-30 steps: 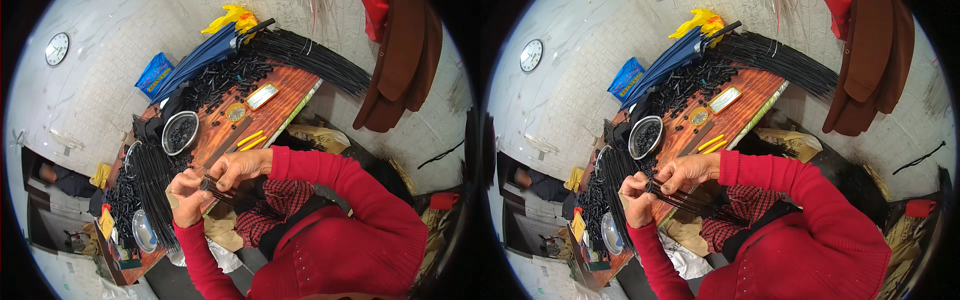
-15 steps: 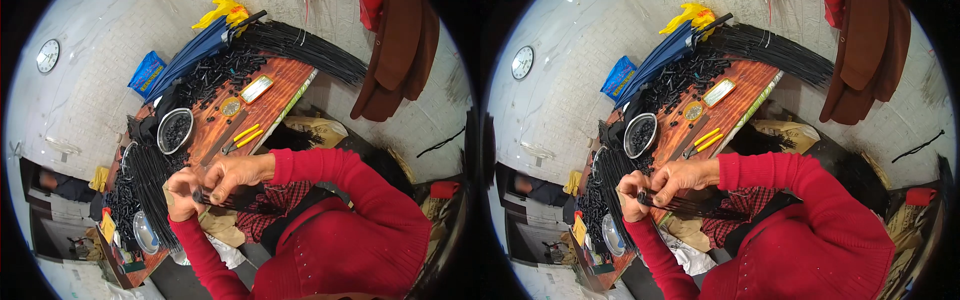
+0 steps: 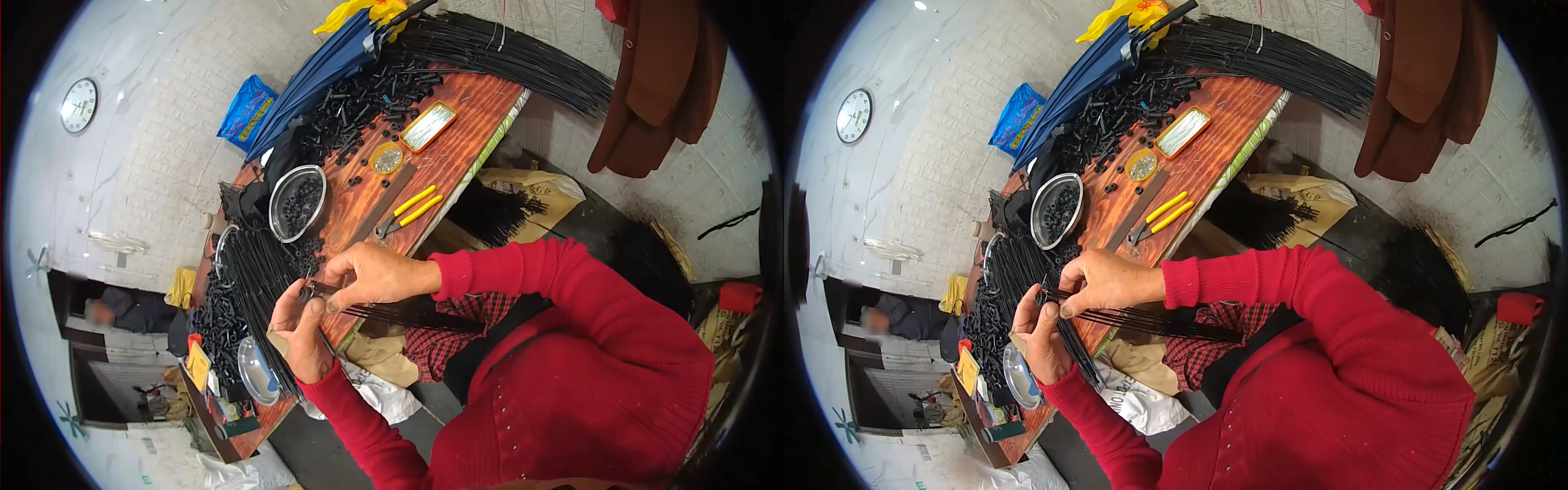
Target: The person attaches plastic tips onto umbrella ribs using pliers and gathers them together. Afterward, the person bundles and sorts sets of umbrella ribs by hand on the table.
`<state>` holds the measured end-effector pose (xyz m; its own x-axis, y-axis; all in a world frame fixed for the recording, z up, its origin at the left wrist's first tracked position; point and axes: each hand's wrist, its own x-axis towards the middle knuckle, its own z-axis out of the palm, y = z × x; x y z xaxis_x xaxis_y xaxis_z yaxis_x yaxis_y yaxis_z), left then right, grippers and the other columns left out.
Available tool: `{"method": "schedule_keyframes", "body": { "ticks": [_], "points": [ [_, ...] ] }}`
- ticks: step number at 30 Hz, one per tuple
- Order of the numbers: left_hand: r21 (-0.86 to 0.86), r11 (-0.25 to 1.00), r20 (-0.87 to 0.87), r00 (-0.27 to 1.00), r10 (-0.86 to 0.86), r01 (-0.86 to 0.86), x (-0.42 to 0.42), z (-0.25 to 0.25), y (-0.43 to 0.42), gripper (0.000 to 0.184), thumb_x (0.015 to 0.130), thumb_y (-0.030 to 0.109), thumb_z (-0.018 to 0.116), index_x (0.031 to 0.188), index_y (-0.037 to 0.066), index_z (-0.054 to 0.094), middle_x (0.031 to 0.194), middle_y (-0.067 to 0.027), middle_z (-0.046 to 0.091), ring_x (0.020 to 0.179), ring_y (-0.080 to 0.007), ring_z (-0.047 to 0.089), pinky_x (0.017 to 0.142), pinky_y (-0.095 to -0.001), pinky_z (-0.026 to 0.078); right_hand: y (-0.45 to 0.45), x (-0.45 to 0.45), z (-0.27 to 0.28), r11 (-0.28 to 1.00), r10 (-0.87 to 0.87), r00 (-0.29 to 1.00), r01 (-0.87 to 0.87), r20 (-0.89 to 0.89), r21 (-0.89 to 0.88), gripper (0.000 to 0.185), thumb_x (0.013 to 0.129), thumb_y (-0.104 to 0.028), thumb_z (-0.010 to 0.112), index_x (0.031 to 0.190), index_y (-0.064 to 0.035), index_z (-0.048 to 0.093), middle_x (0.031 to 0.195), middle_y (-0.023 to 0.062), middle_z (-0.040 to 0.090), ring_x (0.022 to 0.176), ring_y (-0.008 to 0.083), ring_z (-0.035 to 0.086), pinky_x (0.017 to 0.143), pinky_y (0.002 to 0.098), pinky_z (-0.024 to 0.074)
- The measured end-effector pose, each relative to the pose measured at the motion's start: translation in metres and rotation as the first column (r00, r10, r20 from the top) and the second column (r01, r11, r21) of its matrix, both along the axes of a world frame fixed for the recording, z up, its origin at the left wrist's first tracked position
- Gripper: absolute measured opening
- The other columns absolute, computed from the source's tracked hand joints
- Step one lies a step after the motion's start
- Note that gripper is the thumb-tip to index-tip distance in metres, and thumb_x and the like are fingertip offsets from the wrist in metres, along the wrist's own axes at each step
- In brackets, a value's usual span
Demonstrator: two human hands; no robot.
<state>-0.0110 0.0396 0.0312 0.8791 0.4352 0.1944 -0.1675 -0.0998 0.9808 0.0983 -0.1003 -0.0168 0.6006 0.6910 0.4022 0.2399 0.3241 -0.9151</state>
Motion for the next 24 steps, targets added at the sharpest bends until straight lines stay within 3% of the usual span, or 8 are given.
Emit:
{"method": "schedule_keyframes", "body": {
  "ticks": [4,12,17,21,24],
  "points": [
    [-0.063,0.997,0.024,0.999,-0.045,0.046,0.001,-0.004,0.009,0.043,0.082,0.001,0.070,0.122,-0.005,0.056,0.095,-0.0074,0.065,0.083,-0.0113,0.060,0.077,-0.0229,0.048,0.000,-0.002,-0.005,0.993,0.071,0.990,-0.058,-0.121,0.107,0.030,0.084,-0.027,0.073,0.089,0.0014,0.067,0.078,0.0030,0.067,0.077,0.0085,0.059,0.068,0.0266,0.0474],
    [-0.093,0.994,0.049,0.997,-0.051,0.056,-0.002,-0.007,0.013,0.041,0.083,-0.001,0.067,0.123,-0.005,0.055,0.104,-0.0114,0.065,0.089,-0.0142,0.062,0.082,-0.0249,0.050,0.003,0.004,-0.004,0.996,0.050,0.999,-0.049,-0.016,0.069,0.031,0.082,-0.028,0.073,0.083,0.0020,0.068,0.070,0.0052,0.066,0.066,0.0099,0.059,0.058,0.0296,0.0464],
    [-0.080,0.994,0.053,0.996,-0.073,0.077,-0.005,-0.014,0.022,0.040,0.085,-0.001,0.065,0.123,-0.005,0.055,0.107,-0.0130,0.064,0.093,-0.0160,0.062,0.086,-0.0272,0.049,0.010,0.008,-0.010,0.993,0.119,0.985,-0.116,-0.122,0.029,0.030,0.081,-0.027,0.074,0.082,0.0020,0.069,0.068,0.0051,0.066,0.062,0.0094,0.059,0.054,0.0294,0.0454],
    [-0.030,0.995,0.093,0.992,-0.088,0.091,-0.003,-0.014,0.022,0.039,0.087,0.001,0.064,0.124,-0.005,0.054,0.109,-0.0140,0.064,0.096,-0.0170,0.062,0.089,-0.0286,0.048,0.017,0.002,-0.013,0.996,0.061,0.992,-0.054,-0.115,0.068,0.028,0.079,-0.026,0.075,0.080,0.0018,0.069,0.067,0.0064,0.066,0.061,0.0097,0.059,0.053,0.0288,0.0451],
    [-0.017,0.998,0.104,0.992,-0.064,0.066,-0.004,-0.012,0.015,0.040,0.086,0.001,0.065,0.124,-0.006,0.055,0.108,-0.0146,0.065,0.095,-0.0179,0.062,0.089,-0.0296,0.048,0.021,-0.002,-0.014,0.985,-0.093,0.995,0.096,-0.025,0.145,0.027,0.078,-0.025,0.076,0.077,0.0009,0.069,0.065,0.0070,0.066,0.061,0.0102,0.060,0.054,0.0288,0.0453]
  ]
}}
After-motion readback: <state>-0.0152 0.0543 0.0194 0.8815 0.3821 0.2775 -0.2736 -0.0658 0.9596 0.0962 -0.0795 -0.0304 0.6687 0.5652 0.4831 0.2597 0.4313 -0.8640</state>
